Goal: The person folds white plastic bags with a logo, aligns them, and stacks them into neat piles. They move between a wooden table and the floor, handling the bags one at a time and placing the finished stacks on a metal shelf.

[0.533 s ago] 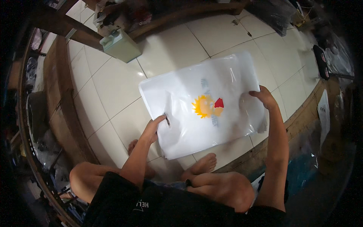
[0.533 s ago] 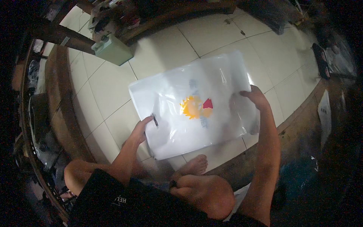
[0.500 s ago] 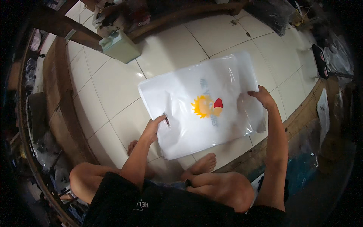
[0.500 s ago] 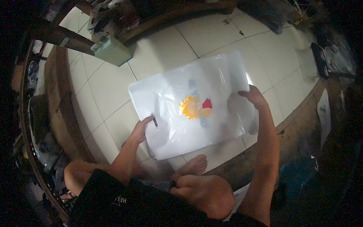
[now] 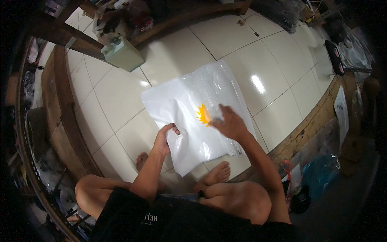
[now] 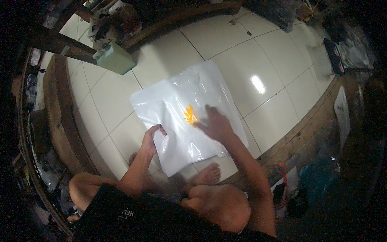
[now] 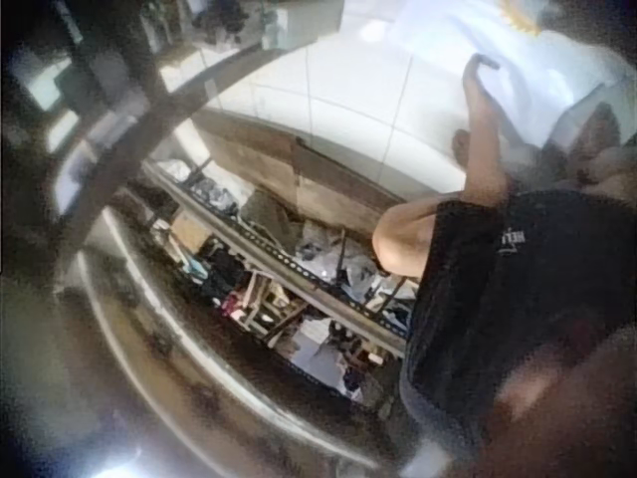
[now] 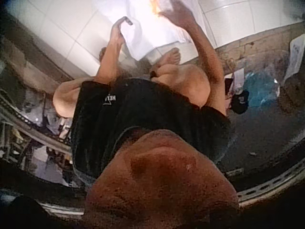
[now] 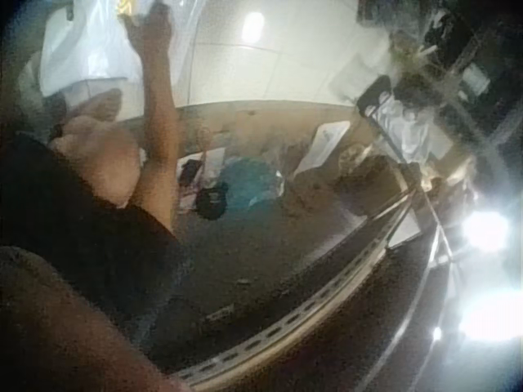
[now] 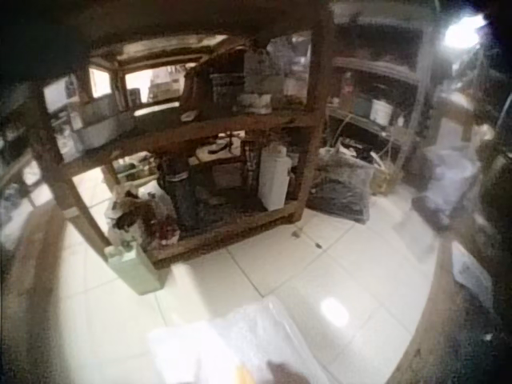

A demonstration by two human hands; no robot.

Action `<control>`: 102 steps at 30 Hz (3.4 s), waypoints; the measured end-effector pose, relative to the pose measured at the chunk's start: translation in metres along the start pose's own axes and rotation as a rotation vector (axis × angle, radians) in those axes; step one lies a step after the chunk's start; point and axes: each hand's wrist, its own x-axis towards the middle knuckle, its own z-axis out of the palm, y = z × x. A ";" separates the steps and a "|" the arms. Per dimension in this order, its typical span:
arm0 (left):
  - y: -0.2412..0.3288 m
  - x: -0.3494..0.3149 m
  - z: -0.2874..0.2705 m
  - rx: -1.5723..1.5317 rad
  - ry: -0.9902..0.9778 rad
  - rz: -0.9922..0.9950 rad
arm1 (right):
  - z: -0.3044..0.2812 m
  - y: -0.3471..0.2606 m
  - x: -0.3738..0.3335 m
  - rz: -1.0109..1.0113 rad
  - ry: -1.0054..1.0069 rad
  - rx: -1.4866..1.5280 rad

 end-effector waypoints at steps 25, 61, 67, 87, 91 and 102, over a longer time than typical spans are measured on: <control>-0.016 -0.024 0.060 0.086 0.070 0.214 | 0.006 -0.077 -0.038 -0.056 -0.083 -0.156; 0.013 -0.019 0.093 1.067 -0.124 1.204 | 0.022 -0.005 -0.013 0.070 0.421 1.471; 0.052 -0.022 0.083 0.739 -0.188 0.868 | -0.099 -0.077 -0.003 -0.190 0.471 1.087; 0.077 -0.019 0.098 0.876 -0.360 0.919 | -0.174 -0.220 -0.001 -0.614 0.250 -0.344; 0.080 -0.022 0.100 0.891 -0.376 0.882 | -0.178 -0.207 0.002 -0.587 0.263 -0.427; 0.091 -0.036 0.113 0.802 -0.437 0.770 | -0.161 -0.240 0.010 -0.702 0.211 -0.303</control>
